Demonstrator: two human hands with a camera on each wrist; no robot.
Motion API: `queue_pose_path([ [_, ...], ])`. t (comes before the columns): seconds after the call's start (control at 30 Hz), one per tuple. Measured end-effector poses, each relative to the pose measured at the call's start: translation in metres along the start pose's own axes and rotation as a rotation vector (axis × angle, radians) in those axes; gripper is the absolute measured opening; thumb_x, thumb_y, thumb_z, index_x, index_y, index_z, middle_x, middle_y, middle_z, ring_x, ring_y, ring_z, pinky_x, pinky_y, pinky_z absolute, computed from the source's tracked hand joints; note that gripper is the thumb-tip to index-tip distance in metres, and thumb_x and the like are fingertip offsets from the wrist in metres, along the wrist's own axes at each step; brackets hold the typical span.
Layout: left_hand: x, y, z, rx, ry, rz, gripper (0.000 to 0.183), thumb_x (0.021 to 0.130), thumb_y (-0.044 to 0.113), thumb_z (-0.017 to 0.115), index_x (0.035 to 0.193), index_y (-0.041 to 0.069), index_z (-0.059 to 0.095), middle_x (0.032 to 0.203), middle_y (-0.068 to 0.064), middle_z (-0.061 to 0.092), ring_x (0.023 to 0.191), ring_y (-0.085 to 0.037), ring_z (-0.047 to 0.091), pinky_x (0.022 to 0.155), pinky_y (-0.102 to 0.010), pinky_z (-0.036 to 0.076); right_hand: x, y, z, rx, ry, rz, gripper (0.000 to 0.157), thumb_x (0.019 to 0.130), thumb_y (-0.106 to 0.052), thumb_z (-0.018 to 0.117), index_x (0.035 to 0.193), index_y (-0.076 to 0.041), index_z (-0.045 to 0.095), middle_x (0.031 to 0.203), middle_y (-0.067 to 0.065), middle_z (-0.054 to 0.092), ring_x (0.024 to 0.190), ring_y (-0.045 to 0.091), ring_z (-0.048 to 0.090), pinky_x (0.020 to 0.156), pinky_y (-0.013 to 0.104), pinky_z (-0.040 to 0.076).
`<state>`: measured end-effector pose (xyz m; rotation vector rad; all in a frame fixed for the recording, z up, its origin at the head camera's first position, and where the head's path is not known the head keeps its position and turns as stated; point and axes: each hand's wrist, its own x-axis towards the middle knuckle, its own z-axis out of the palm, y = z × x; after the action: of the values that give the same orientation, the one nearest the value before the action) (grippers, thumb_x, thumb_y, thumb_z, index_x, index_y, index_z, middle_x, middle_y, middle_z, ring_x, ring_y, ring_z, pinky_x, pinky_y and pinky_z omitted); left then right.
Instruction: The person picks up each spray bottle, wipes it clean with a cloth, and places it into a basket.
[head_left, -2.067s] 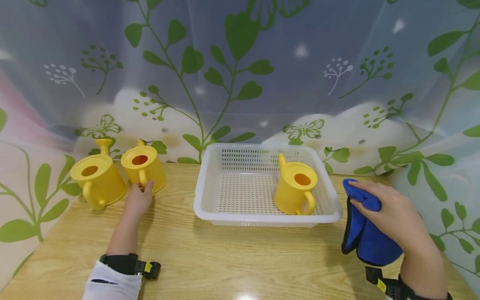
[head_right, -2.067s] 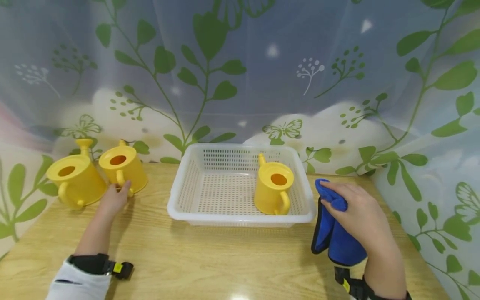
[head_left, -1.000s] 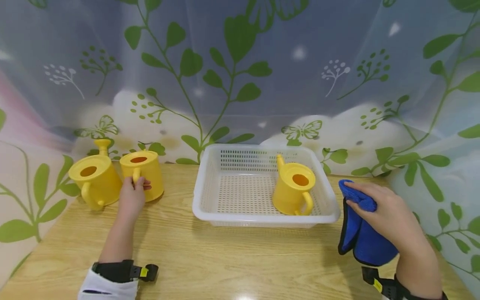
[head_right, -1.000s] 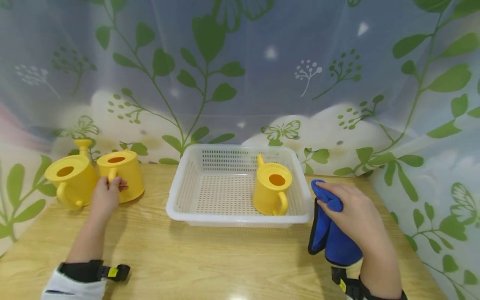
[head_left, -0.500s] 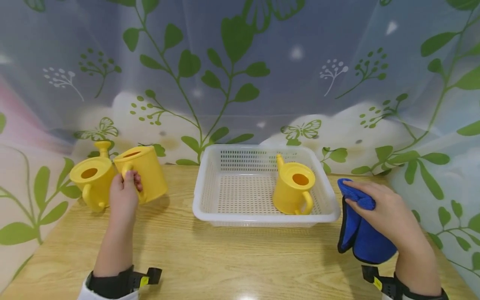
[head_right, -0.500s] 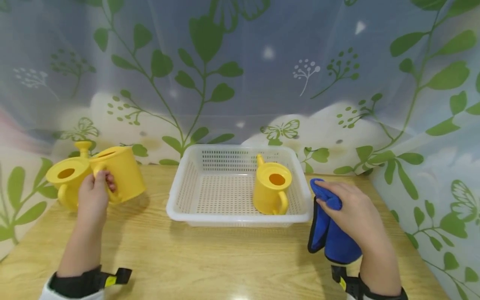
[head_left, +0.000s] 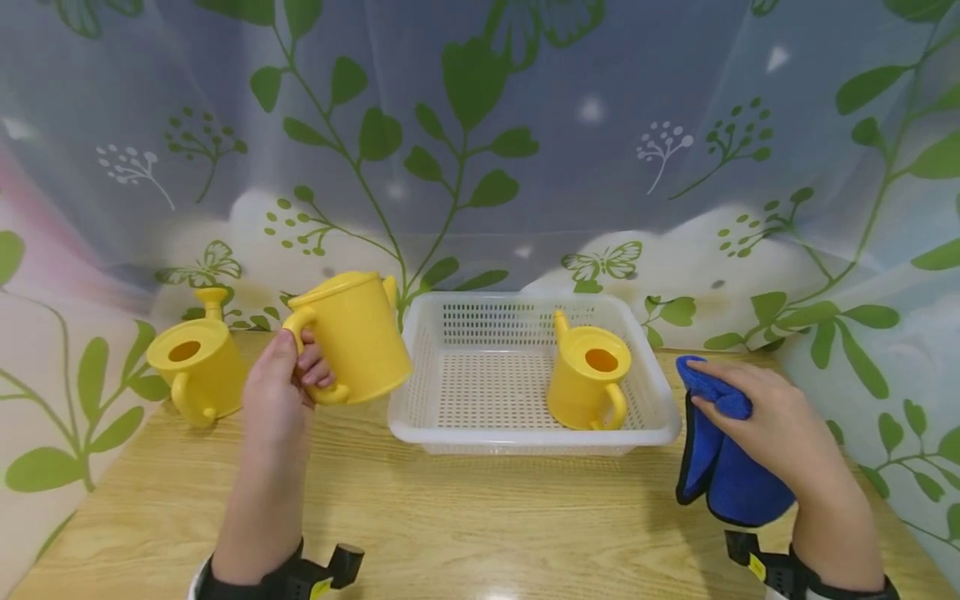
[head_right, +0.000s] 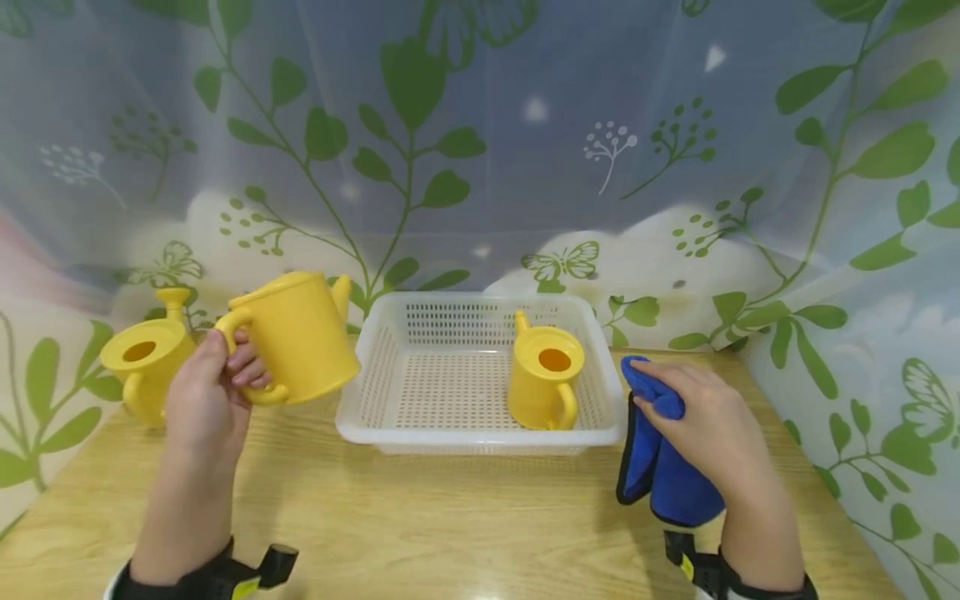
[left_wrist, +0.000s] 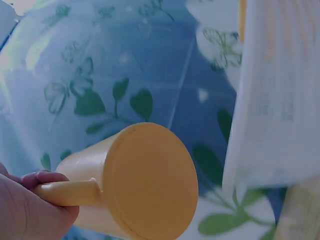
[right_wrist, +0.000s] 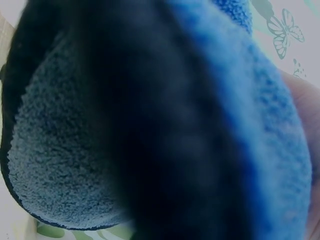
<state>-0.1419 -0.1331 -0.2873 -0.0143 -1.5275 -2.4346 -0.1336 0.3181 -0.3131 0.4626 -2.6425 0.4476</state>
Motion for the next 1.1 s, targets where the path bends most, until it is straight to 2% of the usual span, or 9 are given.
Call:
queue_pose_path([
  [0.2, -0.010, -0.008, 0.030, -0.092, -0.076, 0.010, 0.030, 0.098, 0.036, 0.031, 0.088, 0.010, 0.041, 0.064, 0.006, 0.029, 0.053, -0.006, 0.026, 0.053, -0.016, 0.030, 0.000, 0.000, 0.002, 0.001, -0.003, 0.003, 0.042, 0.080, -0.019, 0.069, 0.120, -0.013, 0.058, 0.113, 0.021, 0.059, 0.102, 0.040, 0.050, 0.080, 0.057, 0.040],
  [0.43, -0.021, -0.026, 0.073, -0.130, -0.186, -0.104, 0.032, 0.101, 0.032, 0.025, 0.085, 0.010, 0.040, 0.061, 0.007, 0.028, 0.049, -0.003, 0.023, 0.047, -0.014, 0.022, -0.001, 0.000, 0.005, 0.001, -0.019, 0.006, 0.043, 0.081, -0.021, 0.069, 0.122, -0.015, 0.056, 0.115, 0.019, 0.059, 0.103, 0.040, 0.049, 0.080, 0.058, 0.040],
  [0.6, -0.027, -0.039, 0.095, -0.133, -0.260, -0.180, 0.031, 0.101, 0.032, 0.026, 0.085, 0.009, 0.040, 0.061, 0.006, 0.027, 0.049, -0.004, 0.023, 0.048, -0.015, 0.021, -0.001, -0.001, 0.003, -0.010, -0.002, 0.007, 0.046, 0.080, -0.018, 0.069, 0.123, -0.013, 0.055, 0.115, 0.020, 0.059, 0.102, 0.040, 0.049, 0.080, 0.057, 0.040],
  [0.77, -0.032, -0.050, 0.103, -0.123, -0.315, -0.228, 0.029, 0.101, 0.031, 0.027, 0.086, 0.010, 0.040, 0.062, 0.006, 0.027, 0.050, -0.004, 0.023, 0.049, -0.016, 0.022, 0.001, -0.002, 0.001, -0.009, 0.009, 0.001, 0.047, 0.080, -0.019, 0.069, 0.125, -0.014, 0.054, 0.116, 0.020, 0.059, 0.103, 0.040, 0.049, 0.081, 0.057, 0.039],
  [0.97, -0.032, -0.058, 0.099, -0.140, -0.323, -0.235, 0.030, 0.101, 0.030, 0.027, 0.086, 0.009, 0.040, 0.061, 0.006, 0.026, 0.049, -0.004, 0.022, 0.047, -0.015, 0.020, 0.002, -0.003, 0.004, 0.011, 0.048, -0.021, 0.050, 0.079, -0.016, 0.070, 0.125, -0.014, 0.053, 0.114, 0.021, 0.058, 0.102, 0.040, 0.048, 0.080, 0.058, 0.039],
  [1.1, -0.031, -0.063, 0.097, -0.146, -0.355, -0.229, 0.030, 0.101, 0.030, 0.025, 0.086, 0.008, 0.040, 0.061, 0.006, 0.027, 0.049, -0.004, 0.023, 0.047, -0.015, 0.021, 0.002, -0.004, 0.003, 0.017, 0.075, -0.015, 0.050, 0.079, -0.013, 0.069, 0.126, -0.012, 0.052, 0.111, 0.023, 0.056, 0.101, 0.041, 0.048, 0.078, 0.059, 0.039],
])
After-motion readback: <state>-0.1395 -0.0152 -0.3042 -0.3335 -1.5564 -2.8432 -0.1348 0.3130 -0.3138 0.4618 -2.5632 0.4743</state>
